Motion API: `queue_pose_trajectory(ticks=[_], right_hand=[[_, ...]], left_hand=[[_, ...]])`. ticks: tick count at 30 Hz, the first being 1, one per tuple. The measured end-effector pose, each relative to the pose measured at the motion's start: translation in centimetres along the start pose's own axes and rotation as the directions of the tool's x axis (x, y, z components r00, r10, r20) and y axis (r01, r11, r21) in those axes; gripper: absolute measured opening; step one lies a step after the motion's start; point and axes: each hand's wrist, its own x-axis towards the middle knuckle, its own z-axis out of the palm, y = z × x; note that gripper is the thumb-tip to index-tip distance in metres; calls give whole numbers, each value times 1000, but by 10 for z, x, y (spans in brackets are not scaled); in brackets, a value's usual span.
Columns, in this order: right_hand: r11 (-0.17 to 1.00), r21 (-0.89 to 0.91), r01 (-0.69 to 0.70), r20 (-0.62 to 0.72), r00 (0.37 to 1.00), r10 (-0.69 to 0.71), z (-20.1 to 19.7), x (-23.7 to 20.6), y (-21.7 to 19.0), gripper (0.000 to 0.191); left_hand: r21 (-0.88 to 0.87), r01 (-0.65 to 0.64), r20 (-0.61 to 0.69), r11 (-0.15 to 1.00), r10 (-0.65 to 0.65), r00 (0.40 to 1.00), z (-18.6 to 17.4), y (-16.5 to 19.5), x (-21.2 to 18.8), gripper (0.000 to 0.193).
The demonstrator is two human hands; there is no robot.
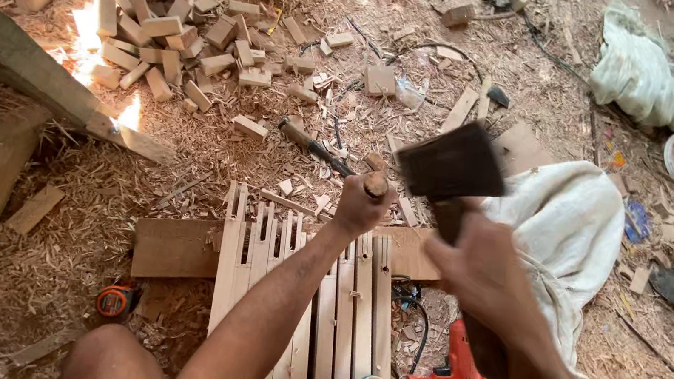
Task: The person sits on the floor of a woodworking shop and uses a small hatchet to chop and trim the ends of thin wooden slats laid on a board, repositioning each slat by hand between cuts. A mallet and chisel lie nearby and a power drill rests on the floor beside the work.
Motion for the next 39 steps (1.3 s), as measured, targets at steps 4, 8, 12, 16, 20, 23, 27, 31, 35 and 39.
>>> queue_pose_trajectory(ticks=[4, 8, 12, 16, 20, 23, 27, 31, 35, 39], right_hand=[[672, 271, 689, -644, 649, -406, -50, -37, -14, 17], [748, 440, 497, -428, 848, -311, -14, -14, -30, 4], [922, -264, 283, -81, 946, -314, 61, 39, -22, 25], [942, -176, 287, 10, 957, -290, 53, 23, 0, 35], [978, 127, 167, -208, 968, -138, -14, -15, -8, 30], [633, 363, 683, -685, 657, -316, -24, -7, -28, 12], [978, -94, 187, -221, 954, -204, 27, 41, -30, 24], [956, -174, 235, 79, 971, -224, 56, 53, 0, 45], [997, -79, 3, 172, 985, 10, 41, 29, 5, 41], [996, 86, 18, 25, 999, -20, -12, 20, -22, 46]], left_hand=[[53, -11, -75, 999, 15, 997, 5, -17, -6, 28], [2, 69, -76, 998, -69, 995, 12, -22, -9, 29], [-113, 1, -71, 994, -9, 997, 14, -17, -7, 17], [-341, -240, -124, 909, 210, 970, 12, -12, -18, 6], [-88, 112, -129, 990, -123, 984, 14, -15, -28, 22], [-53, 138, -103, 989, -143, 984, 13, -15, -25, 28], [-108, 58, -103, 992, -69, 992, 1, -3, -26, 12], [-137, 30, -88, 990, -42, 995, -6, 14, -37, 12], [-602, -34, -142, 798, -65, 988, 1, -3, -10, 14], [-155, 394, -56, 906, -406, 912, 4, -48, 39, 31]])
